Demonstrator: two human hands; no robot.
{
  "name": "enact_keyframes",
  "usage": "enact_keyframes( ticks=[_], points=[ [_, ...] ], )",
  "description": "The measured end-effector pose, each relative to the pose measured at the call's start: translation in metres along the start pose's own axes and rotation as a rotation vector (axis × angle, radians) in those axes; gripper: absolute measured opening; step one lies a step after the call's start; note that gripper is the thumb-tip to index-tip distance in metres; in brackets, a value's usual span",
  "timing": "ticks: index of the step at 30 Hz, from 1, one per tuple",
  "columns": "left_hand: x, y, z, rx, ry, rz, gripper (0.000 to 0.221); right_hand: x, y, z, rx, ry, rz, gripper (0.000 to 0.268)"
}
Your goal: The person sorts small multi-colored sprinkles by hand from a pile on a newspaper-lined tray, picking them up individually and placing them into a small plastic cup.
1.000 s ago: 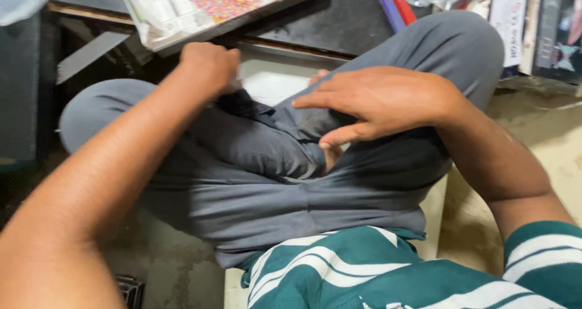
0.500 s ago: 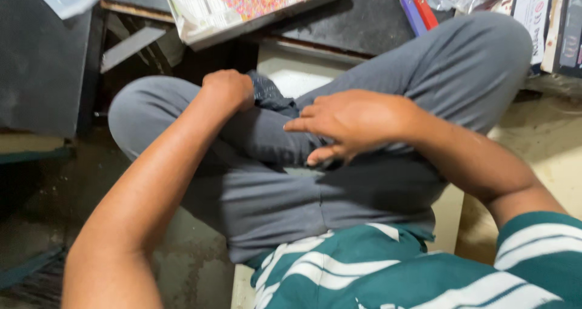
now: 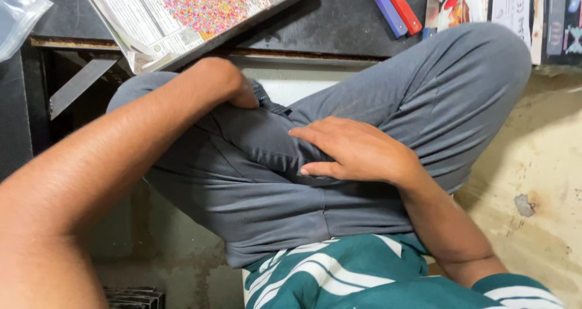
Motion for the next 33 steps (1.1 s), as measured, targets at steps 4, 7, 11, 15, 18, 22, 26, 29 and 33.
enact_keyframes(
  ticks=[4, 7, 11, 15, 18, 22, 26, 29, 33],
  points=[
    [-0.004, -0.019, -0.003, -0.001, 0.148, 0.111, 0.068, -0.011, 0.014, -0.014, 0.064, -0.014, 0.013, 0.065],
    [-0.023, -0.026, 0.035, 0.057, 0.468, 0.252, 0.064, -0.027, 0.021, -0.030, -0.032, 0.104, 0.037, 0.058],
    [-0.057, -0.031, 0.095, 0.336, 0.855, 0.610, 0.048, -0.054, 0.033, -0.050, -0.070, 0.147, 0.121, 0.054],
    [-0.089, -0.066, 0.112, 0.295, 1.020, 0.539, 0.042, -0.071, 0.053, -0.075, -0.132, 0.160, 0.231, 0.053],
    [-0.113, -0.093, 0.108, 0.236, 1.180, 0.488, 0.039, -0.072, 0.068, -0.101, -0.212, 0.260, 0.345, 0.059],
    [-0.120, -0.102, 0.082, 0.240, 1.301, 0.487, 0.034, -0.049, 0.084, -0.129, -0.200, 0.332, 0.518, 0.071],
    [-0.109, -0.096, 0.061, 0.249, 1.248, 0.462, 0.030, -0.039, 0.094, -0.128, -0.071, 0.288, 0.461, 0.059],
    [-0.111, -0.083, 0.063, 0.346, 1.228, 0.471, 0.027, -0.035, 0.102, -0.122, 0.050, 0.217, 0.385, 0.036],
    [-0.114, -0.063, 0.078, 0.423, 1.216, 0.467, 0.026, -0.032, 0.108, -0.102, 0.104, 0.156, 0.354, 0.030]
  ],
)
Point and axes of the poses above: each hand's wrist, its own z-axis away from the middle knuckle, its own x-axis out of the palm, y = z × x, the point moved 7 cm from there along -z, towards the middle knuckle, and after that the axes turned 11 degrees about z, right-handed, at the moved point
